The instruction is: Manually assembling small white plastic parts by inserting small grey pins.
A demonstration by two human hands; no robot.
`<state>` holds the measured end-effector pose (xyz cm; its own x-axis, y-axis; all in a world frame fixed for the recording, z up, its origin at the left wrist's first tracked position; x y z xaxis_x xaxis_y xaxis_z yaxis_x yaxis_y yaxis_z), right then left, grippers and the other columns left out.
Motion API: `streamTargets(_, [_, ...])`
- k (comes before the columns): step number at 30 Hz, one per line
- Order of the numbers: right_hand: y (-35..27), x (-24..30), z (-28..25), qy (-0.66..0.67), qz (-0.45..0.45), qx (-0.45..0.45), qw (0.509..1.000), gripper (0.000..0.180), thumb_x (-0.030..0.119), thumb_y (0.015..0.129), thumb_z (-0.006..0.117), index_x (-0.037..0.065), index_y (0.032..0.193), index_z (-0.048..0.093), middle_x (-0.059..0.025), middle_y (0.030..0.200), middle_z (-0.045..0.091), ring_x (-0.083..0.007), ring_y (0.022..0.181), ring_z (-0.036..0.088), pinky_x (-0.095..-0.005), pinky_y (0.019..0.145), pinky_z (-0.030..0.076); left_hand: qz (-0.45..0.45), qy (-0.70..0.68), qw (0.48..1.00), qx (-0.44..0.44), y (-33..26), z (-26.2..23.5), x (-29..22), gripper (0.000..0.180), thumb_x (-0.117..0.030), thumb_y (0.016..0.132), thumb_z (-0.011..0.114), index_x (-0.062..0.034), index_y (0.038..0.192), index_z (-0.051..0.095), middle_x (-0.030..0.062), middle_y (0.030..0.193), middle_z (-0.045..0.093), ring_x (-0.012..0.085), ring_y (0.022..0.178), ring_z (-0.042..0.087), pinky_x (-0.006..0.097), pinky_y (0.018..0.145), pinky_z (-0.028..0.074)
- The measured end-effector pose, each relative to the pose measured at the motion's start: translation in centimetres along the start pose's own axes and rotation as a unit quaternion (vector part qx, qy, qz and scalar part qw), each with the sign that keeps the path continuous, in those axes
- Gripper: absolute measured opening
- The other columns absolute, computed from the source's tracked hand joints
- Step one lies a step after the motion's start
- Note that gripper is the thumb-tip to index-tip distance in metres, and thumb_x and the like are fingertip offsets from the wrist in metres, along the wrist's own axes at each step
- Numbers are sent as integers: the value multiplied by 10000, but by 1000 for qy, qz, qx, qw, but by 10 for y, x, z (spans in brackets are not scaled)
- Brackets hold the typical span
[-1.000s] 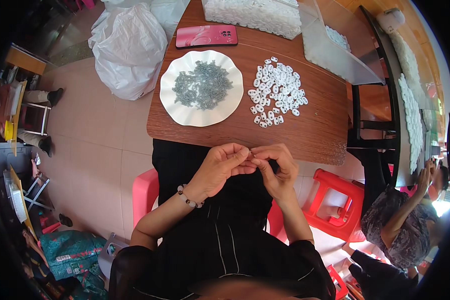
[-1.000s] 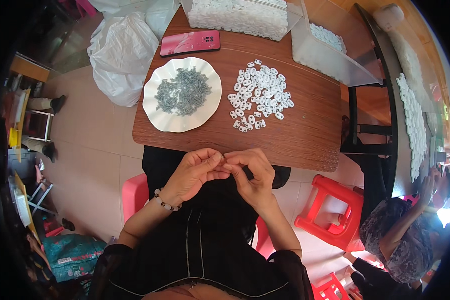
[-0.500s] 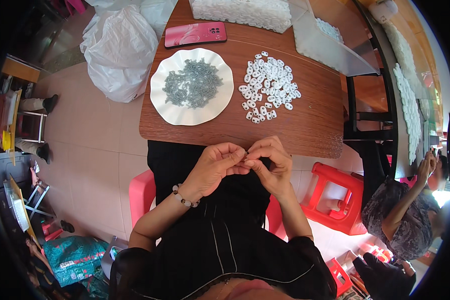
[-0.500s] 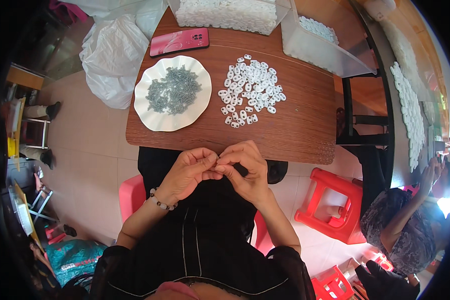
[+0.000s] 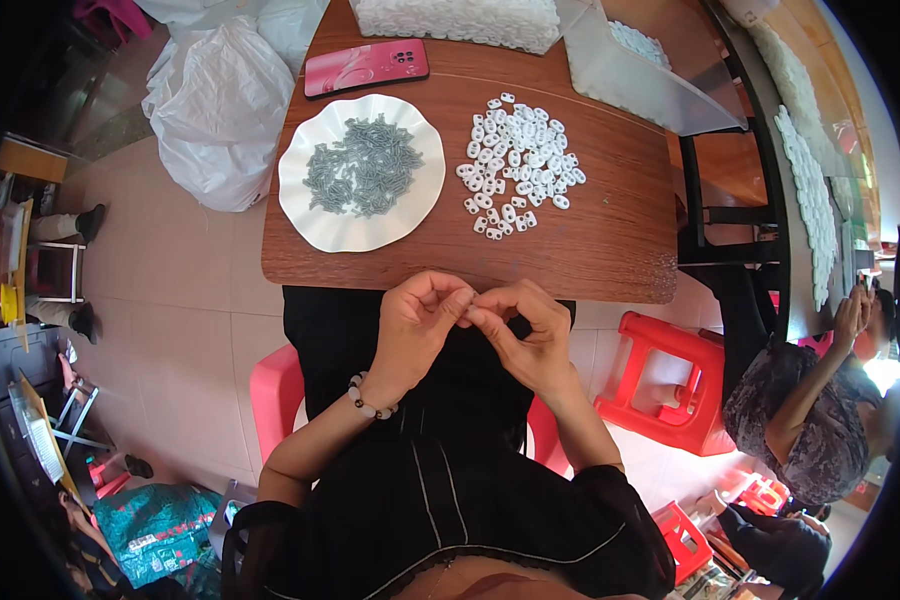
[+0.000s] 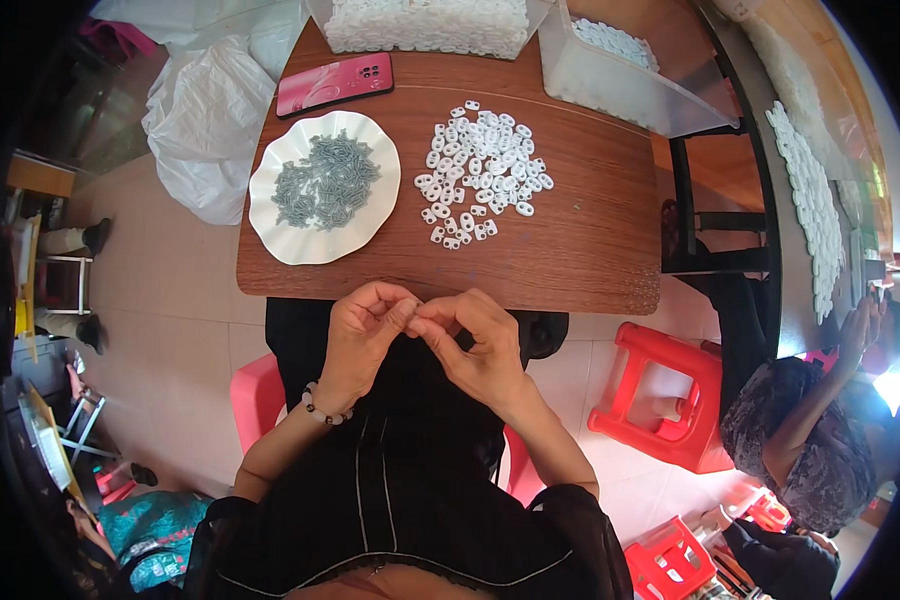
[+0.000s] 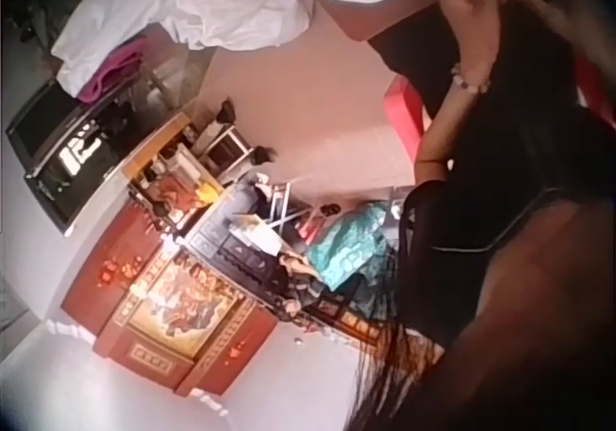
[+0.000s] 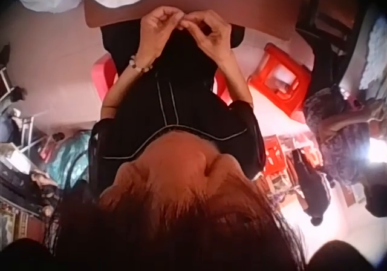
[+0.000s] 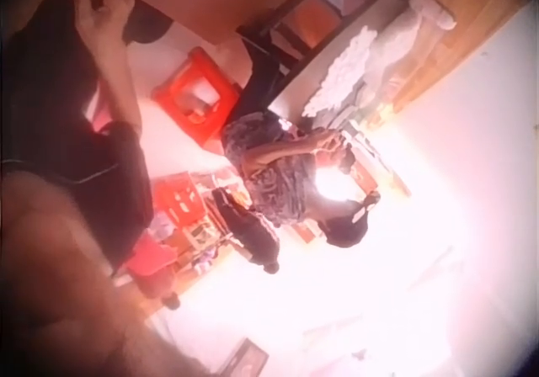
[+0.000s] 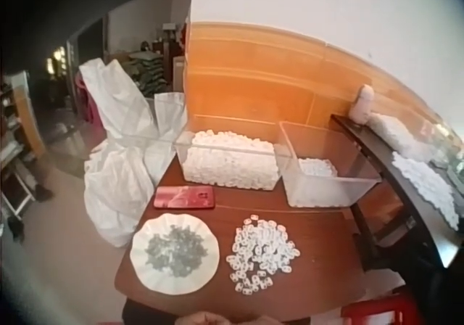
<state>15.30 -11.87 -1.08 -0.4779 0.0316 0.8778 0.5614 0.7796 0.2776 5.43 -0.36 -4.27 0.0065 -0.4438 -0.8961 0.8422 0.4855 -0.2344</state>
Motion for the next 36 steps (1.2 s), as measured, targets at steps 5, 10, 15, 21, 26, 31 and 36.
streamTargets(5, [-2,-1,0,24,100,-51,993,96,35,820,710,11,909,682,-51,804,644,-93,663,570,-224,590,464,49,-8,999,-9,0,5,1,123,-78,924,605,36,971,601,71,855,661,101,760,610,232,723,506])
streamTargets(10, [-1,3,-3,-11,83,-58,995,145,35,822,711,3,958,673,-43,808,636,-85,695,576,-209,618,465,31,-21,999,-17,-1,8,4,132,-84,929,598,35,987,593,85,894,663,113,791,621,244,748,517])
streamTargets(15, [-8,-4,2,58,135,-89,985,200,45,834,712,-5,1015,644,-31,847,644,-81,725,585,-207,655,471,43,-50,997,-34,1,12,-1,141,-87,933,594,34,1005,587,99,928,664,119,819,624,254,758,523])
streamTargets(21, [-10,-12,5,110,167,-68,977,194,59,858,695,-19,1006,598,-47,891,654,-99,778,623,-215,709,490,62,-61,995,-40,2,13,4,141,-84,931,596,37,1004,590,101,936,664,124,830,625,257,764,524])
streamTargets(26, [-10,-12,9,174,152,-96,968,127,7,880,647,-25,993,599,-57,895,643,-119,785,633,-228,723,500,60,-40,997,-30,-2,14,4,149,-83,930,598,41,1013,592,100,939,660,126,821,625,256,765,523])
streamTargets(31, [-10,-9,10,209,138,-109,962,106,9,899,618,-22,999,607,-52,893,632,-111,792,612,-228,719,503,53,-37,998,-18,-5,13,2,160,-90,932,595,42,1024,592,97,942,657,126,801,625,254,759,524])
streamTargets(36, [-9,-4,5,222,162,-116,955,105,55,921,603,-14,999,617,-40,889,618,-94,810,591,-218,681,500,37,-36,999,-15,-4,9,-6,131,-78,926,603,37,988,611,72,877,667,97,758,626,225,706,519])
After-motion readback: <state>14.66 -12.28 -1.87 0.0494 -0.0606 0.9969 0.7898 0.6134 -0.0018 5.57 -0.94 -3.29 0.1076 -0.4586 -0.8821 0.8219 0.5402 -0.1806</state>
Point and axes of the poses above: each hand's wrist, its own y-axis towards the middle knuckle, its own z-axis out of the palm, x = y × z, the point moved 2 cm from there along y, towards the middle knuckle
